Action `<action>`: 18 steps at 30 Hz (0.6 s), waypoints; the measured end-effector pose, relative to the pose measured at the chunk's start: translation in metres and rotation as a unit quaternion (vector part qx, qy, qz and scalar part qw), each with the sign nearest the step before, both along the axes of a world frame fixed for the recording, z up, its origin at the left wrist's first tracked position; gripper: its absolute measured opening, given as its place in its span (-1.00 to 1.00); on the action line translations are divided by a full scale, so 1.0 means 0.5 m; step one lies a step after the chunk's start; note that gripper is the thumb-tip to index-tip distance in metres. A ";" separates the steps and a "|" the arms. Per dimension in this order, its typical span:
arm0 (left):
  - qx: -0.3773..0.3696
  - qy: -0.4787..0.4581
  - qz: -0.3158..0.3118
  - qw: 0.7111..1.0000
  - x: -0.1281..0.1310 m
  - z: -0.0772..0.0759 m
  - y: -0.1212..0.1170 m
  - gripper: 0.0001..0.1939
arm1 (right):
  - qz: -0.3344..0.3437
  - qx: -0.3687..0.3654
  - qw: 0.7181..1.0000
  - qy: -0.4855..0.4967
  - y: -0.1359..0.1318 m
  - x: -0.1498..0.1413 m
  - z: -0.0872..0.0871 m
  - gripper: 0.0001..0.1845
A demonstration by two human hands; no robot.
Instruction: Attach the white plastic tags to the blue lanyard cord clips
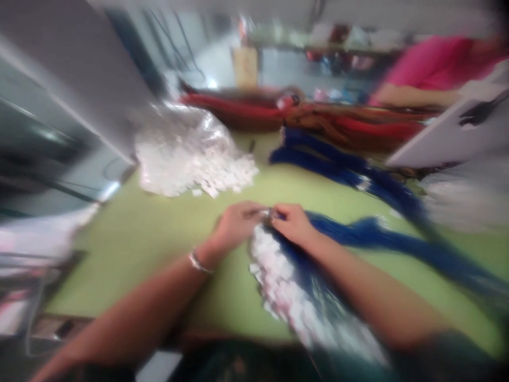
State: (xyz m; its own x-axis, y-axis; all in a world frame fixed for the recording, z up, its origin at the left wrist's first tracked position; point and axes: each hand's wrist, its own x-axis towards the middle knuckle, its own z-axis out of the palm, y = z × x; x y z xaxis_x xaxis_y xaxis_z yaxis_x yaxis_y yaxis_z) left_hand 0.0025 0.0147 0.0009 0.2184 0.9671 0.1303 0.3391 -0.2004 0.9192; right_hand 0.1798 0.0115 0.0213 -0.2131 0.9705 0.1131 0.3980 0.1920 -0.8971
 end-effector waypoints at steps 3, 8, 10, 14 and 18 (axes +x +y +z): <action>0.021 0.011 -0.020 1.000 -0.005 0.013 -0.005 -0.81 | -0.027 -0.046 0.997 0.052 0.002 0.002 0.007 -0.85; 0.051 0.040 -0.320 0.945 -0.030 0.058 -0.001 -0.78 | -0.082 -0.120 0.978 0.148 0.007 0.005 0.017 -0.82; 0.084 0.070 -0.286 0.952 -0.044 0.062 0.016 -0.80 | -0.063 -0.119 0.979 0.153 0.006 0.006 0.017 -0.82; 0.196 0.222 0.050 0.954 -0.073 0.024 0.080 -0.76 | -0.032 -0.108 0.977 0.179 0.001 0.006 0.012 -0.87; 0.215 0.375 0.037 0.901 -0.087 -0.020 0.126 -0.72 | -0.036 -0.122 0.975 0.183 -0.001 0.000 0.007 -0.81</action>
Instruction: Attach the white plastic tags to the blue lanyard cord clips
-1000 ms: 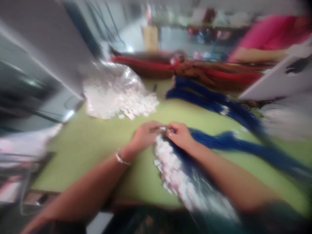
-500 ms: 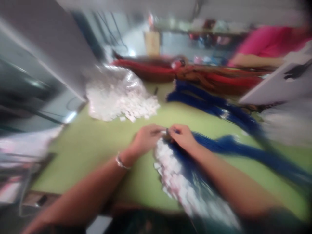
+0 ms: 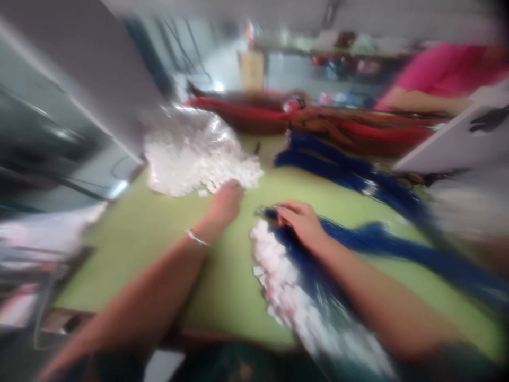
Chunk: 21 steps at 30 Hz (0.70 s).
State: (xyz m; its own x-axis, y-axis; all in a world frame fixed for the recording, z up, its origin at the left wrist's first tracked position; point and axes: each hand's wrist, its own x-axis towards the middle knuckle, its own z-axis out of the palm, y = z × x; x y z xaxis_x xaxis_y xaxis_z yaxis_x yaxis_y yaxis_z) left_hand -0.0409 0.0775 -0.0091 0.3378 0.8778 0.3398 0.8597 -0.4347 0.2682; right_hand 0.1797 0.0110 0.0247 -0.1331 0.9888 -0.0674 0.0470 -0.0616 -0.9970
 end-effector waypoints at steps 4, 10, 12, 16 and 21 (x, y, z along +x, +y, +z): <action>-0.008 0.077 0.009 0.997 0.006 -0.003 -0.004 -0.70 | -0.010 -0.002 0.999 -0.032 0.000 -0.005 -0.003 -0.80; -0.062 0.112 0.049 0.991 0.018 0.020 -0.024 -0.71 | -0.013 0.052 0.992 -0.116 -0.002 -0.003 -0.002 -0.94; -0.073 0.086 0.057 0.992 0.016 0.028 -0.027 -0.74 | -0.012 0.068 0.990 -0.120 -0.002 -0.003 -0.002 -0.94; -0.117 -0.098 0.079 0.985 0.014 0.048 -0.045 -0.78 | -0.011 0.078 0.990 -0.114 -0.002 -0.004 -0.005 -0.89; -0.367 -0.488 0.012 0.791 0.049 0.074 -0.087 -0.63 | -0.034 0.117 0.981 -0.151 -0.007 -0.004 -0.011 -0.86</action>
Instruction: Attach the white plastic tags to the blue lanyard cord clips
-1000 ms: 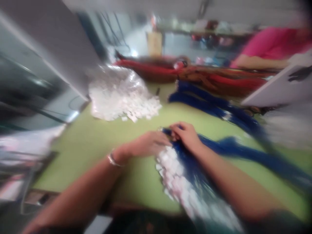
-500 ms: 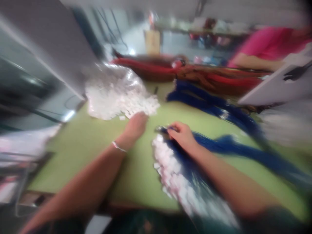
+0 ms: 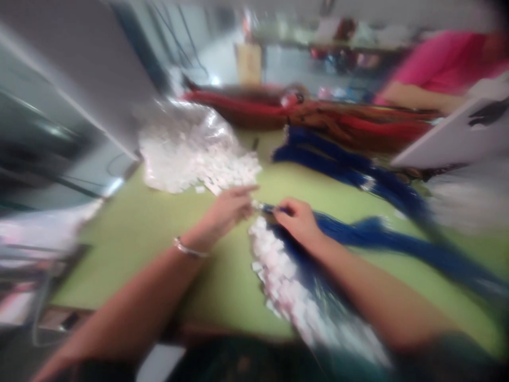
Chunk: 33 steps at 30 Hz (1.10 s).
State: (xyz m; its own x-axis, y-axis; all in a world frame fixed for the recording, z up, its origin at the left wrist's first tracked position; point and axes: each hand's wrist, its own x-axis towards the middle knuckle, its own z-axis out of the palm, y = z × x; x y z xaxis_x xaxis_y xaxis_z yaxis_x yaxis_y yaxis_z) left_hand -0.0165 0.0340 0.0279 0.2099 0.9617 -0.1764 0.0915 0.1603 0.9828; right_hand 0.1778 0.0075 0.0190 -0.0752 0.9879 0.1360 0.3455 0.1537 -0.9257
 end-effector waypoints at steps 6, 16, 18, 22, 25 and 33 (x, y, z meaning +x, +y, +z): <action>-0.118 -0.205 -0.051 0.970 0.034 -0.002 -0.021 -0.82 | -0.002 0.041 0.999 -0.014 -0.008 -0.001 0.005 -0.91; -0.092 -0.116 -0.056 0.987 0.035 -0.024 -0.022 -0.74 | -0.011 0.088 0.994 -0.065 -0.010 -0.003 -0.005 -0.92; -0.080 -0.094 -0.051 0.991 0.036 -0.024 -0.024 -0.72 | -0.008 0.094 0.993 -0.071 -0.012 -0.004 -0.007 -0.93; -0.050 -0.044 -0.018 0.998 0.041 -0.025 -0.029 -0.74 | -0.016 0.097 0.990 -0.104 -0.014 -0.006 -0.010 -0.92; -0.016 -0.005 -0.003 1.000 0.049 -0.025 -0.035 -0.77 | -0.011 0.091 0.989 -0.120 -0.012 -0.008 -0.010 -0.91; -0.006 0.005 0.025 1.000 0.060 -0.028 -0.038 -0.80 | 0.039 0.021 0.997 -0.067 0.001 0.001 0.005 -0.89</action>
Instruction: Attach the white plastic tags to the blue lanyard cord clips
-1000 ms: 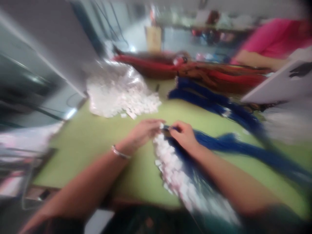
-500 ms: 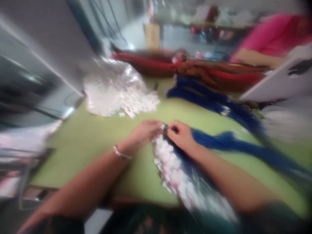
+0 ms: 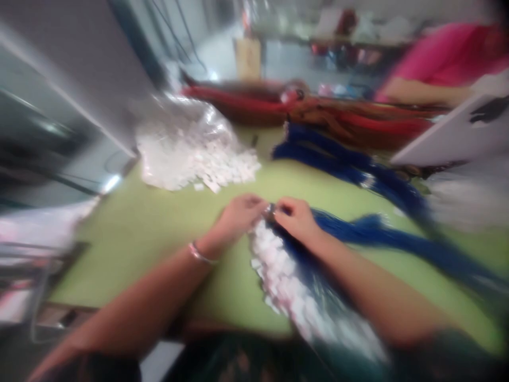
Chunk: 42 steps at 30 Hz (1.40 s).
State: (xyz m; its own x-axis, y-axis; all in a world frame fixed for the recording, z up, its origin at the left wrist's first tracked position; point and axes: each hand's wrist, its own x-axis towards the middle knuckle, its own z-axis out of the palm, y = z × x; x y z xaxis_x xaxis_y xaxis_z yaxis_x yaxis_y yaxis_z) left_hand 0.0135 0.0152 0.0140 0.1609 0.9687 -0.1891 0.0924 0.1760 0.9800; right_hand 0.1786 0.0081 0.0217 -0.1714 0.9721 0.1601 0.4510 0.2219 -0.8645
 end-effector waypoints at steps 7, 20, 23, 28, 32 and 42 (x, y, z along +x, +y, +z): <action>0.045 0.027 -0.023 0.998 0.002 0.003 0.000 -0.85 | 0.008 -0.021 1.000 0.017 -0.001 -0.001 0.005 -0.83; 0.237 0.387 0.060 0.889 -0.104 0.051 0.038 -0.78 | -0.013 -0.144 0.958 0.247 0.018 0.023 -0.009 -0.79; 0.204 0.500 0.103 0.835 -0.145 0.031 0.078 -0.80 | -0.010 -0.144 0.957 0.251 0.015 0.020 -0.010 -0.78; 0.198 0.553 0.061 0.807 -0.155 0.004 0.099 -0.84 | -0.017 -0.128 0.975 0.180 0.005 0.014 0.005 -0.84; 0.208 0.550 0.037 0.808 -0.148 0.004 0.093 -0.76 | -0.023 -0.113 0.983 0.145 0.002 0.010 0.010 -0.88; 0.148 0.238 0.031 0.959 -0.099 0.052 0.046 -0.76 | -0.033 -0.076 0.988 0.133 0.000 0.004 0.006 -0.86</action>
